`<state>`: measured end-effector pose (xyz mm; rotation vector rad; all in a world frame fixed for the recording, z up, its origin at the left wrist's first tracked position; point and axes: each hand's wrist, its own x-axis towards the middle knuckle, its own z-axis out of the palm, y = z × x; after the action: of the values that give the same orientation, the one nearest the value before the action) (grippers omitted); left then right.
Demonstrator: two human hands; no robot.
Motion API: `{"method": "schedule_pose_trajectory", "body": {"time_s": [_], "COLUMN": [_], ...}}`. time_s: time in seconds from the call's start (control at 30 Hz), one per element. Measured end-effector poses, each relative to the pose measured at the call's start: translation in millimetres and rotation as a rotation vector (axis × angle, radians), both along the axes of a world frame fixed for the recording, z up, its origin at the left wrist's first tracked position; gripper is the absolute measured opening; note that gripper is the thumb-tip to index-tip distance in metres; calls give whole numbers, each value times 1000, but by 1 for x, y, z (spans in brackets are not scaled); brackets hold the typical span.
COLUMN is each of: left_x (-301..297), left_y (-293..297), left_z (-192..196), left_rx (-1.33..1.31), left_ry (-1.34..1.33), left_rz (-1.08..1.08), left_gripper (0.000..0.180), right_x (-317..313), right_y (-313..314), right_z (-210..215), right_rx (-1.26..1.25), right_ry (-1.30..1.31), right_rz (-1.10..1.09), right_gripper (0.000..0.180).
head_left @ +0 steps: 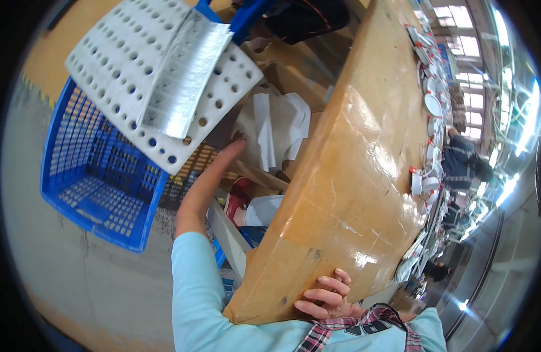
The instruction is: The recorder labels small LED light fixtures by peeling stickers from a sheet and applying them to the back of each unit, ensuring correct alignment with the wires.
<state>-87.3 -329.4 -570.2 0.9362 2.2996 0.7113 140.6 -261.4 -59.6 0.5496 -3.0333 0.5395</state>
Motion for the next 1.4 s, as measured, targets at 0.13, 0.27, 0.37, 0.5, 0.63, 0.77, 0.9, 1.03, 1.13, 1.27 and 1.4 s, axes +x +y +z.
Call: {"method": "schedule_pose_trajectory", "body": {"time_s": [0.13, 0.27, 0.37, 0.5, 0.63, 0.77, 0.9, 1.03, 1.13, 1.27, 1.4], "left_x": [5, 8, -9, -46, -80, -77, -38, 12, 50, 127, 198], "left_y": [8, -56, -62, -149, -176, -223, -198, -134, -59, 43, 174], "left_z": [46, 82, 132, 168, 265, 367, 464, 536, 556, 582, 558], "left_rx": [346, 605, 618, 693, 812, 933, 1052, 1067, 1008, 818, 605], "left_ry": [-250, -485, -578, -628, -501, -285, -152, -67, -142, -163, -332], "left_rz": [231, 563, 573, 641, 737, 808, 799, 602, 375, 51, -383], "left_gripper": [41, 40, 31, 32, 36, 38, 33, 28, 31, 27, 32], "right_x": [-1, -8, -9, -17, -20, -18, -16, 4, 34, 91, 185], "right_y": [1, -14, -13, -27, -26, -31, -35, -23, 41, 211, 351], "right_z": [-5, -8, -21, -32, -38, -43, -61, -50, -12, 13, 15], "right_rx": [31, -57, -98, -214, -246, -271, -396, -424, -261, -207, 1], "right_ry": [-3, -69, -67, 4, 116, 261, 335, 382, 702, 673, 393], "right_rz": [-11, 32, 11, 49, 22, -18, 24, 101, -66, -217, -1036], "right_gripper": [38, 44, 48, 54, 55, 52, 48, 30, 17, 8, 21]}}
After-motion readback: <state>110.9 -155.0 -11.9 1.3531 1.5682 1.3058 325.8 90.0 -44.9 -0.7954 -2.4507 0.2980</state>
